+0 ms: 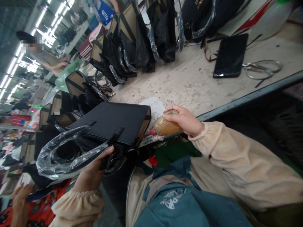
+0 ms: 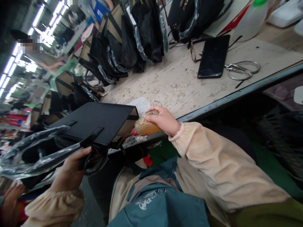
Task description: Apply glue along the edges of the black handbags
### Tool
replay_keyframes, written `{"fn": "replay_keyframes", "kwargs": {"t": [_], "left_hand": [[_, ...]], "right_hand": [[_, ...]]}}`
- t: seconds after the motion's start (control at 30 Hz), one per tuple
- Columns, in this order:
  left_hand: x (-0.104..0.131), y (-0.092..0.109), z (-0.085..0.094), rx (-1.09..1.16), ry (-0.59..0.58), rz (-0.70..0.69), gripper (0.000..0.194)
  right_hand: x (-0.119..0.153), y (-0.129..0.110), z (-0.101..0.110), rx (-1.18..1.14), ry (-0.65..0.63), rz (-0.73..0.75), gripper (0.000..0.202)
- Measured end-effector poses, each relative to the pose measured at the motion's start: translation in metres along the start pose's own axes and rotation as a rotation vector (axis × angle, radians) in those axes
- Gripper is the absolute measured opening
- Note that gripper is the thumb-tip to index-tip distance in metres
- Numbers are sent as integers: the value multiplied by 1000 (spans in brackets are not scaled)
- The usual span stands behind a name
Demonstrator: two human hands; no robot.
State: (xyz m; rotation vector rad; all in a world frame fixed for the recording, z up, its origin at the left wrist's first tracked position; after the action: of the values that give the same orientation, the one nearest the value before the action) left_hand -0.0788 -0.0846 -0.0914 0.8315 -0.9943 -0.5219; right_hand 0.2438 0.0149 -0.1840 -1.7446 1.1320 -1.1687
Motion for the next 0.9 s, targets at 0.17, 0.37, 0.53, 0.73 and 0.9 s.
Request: {"fn": "replay_keyframes", "kwargs": {"t": [0.17,0.37,0.53,0.73,0.9], "left_hand": [[-4,-2,1,6,-5,19,29],[-5,-3,1,5,-6,22,27],[-1,2,-5,4,-17,12,27],[9,5,-7,-34,32,40,28],[2,6,-8,-25,-1,50,28]], "right_hand": [[5,-5,-4,13,-33,11,28],[3,-8,7,57,54,34,29],[5,-10,2,-16,-3,33,29],[7,-14,-1,96,-3,44,30],[-1,-23,25,241,188,138,32]]}}
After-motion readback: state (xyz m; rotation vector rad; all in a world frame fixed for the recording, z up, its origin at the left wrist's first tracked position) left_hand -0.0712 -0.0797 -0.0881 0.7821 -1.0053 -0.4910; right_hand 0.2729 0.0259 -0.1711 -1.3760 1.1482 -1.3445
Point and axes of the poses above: each hand's wrist, its own x-axis away from the middle knuckle, its own z-axis out of the back of the hand, y = z × x, the point moved 9 cm from there along -x, towards the middle knuckle, and after that the axes turned 2 degrees about -z, right-handed, at the moved point
